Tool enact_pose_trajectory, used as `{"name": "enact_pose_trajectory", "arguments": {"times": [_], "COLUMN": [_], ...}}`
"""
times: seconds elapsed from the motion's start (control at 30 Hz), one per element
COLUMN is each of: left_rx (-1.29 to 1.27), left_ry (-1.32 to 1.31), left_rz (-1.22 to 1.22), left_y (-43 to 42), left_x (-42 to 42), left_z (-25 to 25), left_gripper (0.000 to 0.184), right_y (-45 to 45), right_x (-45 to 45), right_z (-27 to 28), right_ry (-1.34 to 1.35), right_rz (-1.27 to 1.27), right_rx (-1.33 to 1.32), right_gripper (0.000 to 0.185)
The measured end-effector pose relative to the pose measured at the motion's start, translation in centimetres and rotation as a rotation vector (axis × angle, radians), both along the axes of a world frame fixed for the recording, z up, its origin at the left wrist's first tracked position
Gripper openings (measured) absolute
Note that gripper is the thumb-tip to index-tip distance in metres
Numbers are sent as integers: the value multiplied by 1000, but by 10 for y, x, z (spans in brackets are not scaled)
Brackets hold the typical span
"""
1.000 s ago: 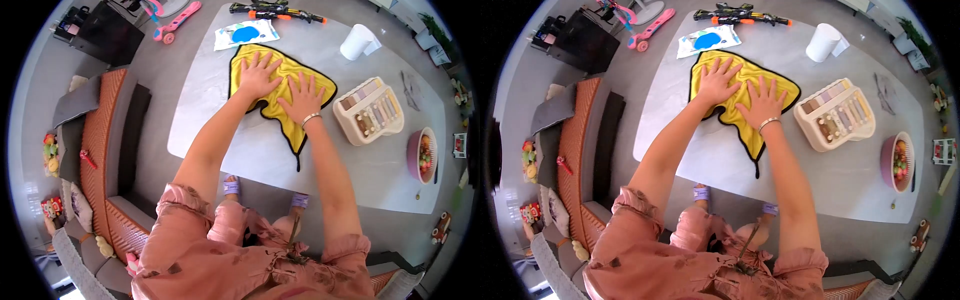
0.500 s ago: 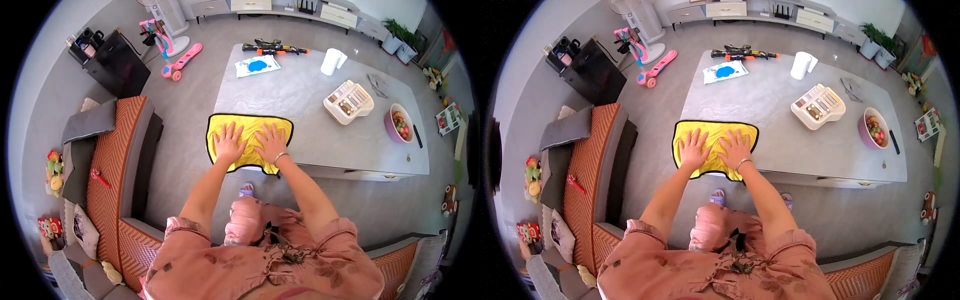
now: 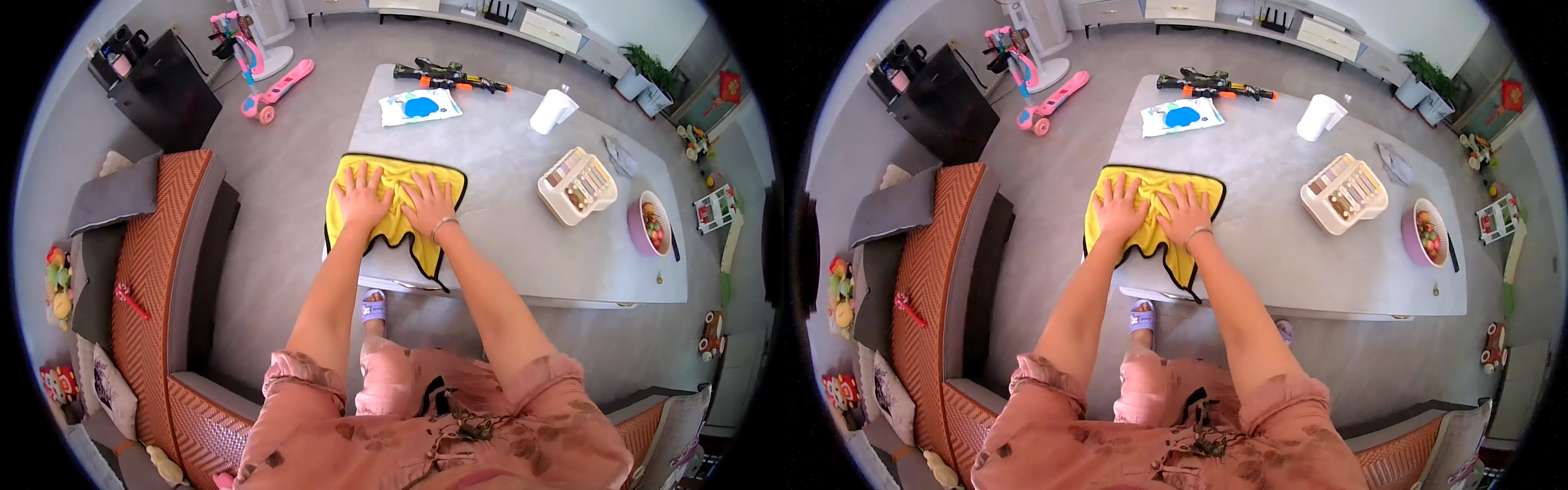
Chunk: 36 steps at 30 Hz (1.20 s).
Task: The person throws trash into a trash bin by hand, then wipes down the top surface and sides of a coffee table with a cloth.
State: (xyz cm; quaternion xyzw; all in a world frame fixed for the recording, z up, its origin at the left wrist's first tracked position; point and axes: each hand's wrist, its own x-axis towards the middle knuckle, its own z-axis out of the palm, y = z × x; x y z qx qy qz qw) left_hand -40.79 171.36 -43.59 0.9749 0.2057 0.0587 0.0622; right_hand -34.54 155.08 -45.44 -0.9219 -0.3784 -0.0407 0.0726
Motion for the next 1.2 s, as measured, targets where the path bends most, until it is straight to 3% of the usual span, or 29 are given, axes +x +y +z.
{"name": "enact_pose_trajectory", "arguments": {"times": [0.3, 0.6, 0.97, 1.2], "left_rx": [106, 76, 0, -192], "left_ry": [-32, -31, -45, -311], "left_rz": [4, 100, -226, -418], "left_y": [39, -4, -210, -231], "left_x": [139, 144, 67, -31], "left_z": [-20, -16, -2, -9], "left_gripper": [60, 63, 64, 56], "right_y": [47, -18, -214, -235], "right_x": [137, 168, 58, -50], "right_z": [-2, -1, 13, 13], "right_ry": [4, 1, -21, -84], "right_rz": [-16, 64, -63, -147], "right_rx": [24, 28, -16, -70], "right_gripper": [55, 53, 59, 61]}}
